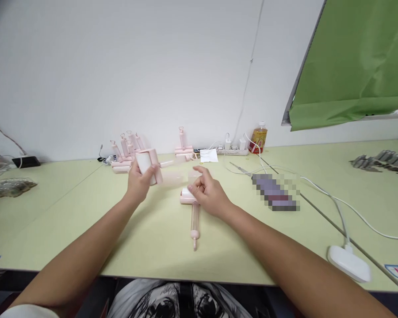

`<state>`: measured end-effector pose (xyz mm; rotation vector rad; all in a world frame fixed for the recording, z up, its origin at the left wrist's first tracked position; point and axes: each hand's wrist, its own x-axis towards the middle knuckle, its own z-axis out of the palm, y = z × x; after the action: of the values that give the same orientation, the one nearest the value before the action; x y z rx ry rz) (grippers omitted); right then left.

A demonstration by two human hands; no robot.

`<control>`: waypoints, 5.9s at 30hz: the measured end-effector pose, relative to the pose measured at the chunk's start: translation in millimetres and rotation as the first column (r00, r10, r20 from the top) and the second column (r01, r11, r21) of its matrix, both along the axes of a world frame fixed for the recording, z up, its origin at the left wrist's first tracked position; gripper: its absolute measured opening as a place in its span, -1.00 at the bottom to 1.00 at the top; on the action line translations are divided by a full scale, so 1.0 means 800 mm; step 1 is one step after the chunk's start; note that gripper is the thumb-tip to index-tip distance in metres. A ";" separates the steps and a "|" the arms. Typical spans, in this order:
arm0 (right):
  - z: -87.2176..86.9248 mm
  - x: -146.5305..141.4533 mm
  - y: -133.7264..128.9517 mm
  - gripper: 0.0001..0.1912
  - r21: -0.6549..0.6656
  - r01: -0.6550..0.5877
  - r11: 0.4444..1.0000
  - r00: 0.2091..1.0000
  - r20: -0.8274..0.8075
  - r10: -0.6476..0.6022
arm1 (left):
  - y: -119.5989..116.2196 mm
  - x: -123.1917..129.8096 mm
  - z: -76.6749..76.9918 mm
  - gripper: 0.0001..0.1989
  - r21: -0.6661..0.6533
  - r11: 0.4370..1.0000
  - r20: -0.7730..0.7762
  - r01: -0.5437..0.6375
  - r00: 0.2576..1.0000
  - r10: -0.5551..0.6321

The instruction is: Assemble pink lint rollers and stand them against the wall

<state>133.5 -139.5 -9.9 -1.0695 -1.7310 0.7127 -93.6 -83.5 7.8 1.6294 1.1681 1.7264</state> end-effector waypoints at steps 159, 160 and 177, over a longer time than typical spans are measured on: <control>-0.015 -0.018 0.007 -0.76 -0.427 -0.327 0.843 0.721 -0.690 -0.069 | -0.009 0.020 -0.033 -0.40 -0.308 0.774 0.179 0.554 0.832 -0.525; -0.015 -0.018 0.006 -0.76 -0.429 -0.327 0.842 0.723 -0.688 -0.070 | -0.010 0.020 -0.034 -0.40 -0.313 0.766 0.171 0.562 0.826 -0.537; -0.017 -0.012 0.016 -0.91 -0.504 -0.326 0.800 0.651 -0.733 -0.196 | -0.006 0.025 -0.029 -0.52 -0.307 0.909 0.166 0.283 0.956 -0.241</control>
<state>123.8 -126.7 -23.6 -0.8835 -0.7857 1.5871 -73.5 -88.1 -15.7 1.3837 1.0555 1.3593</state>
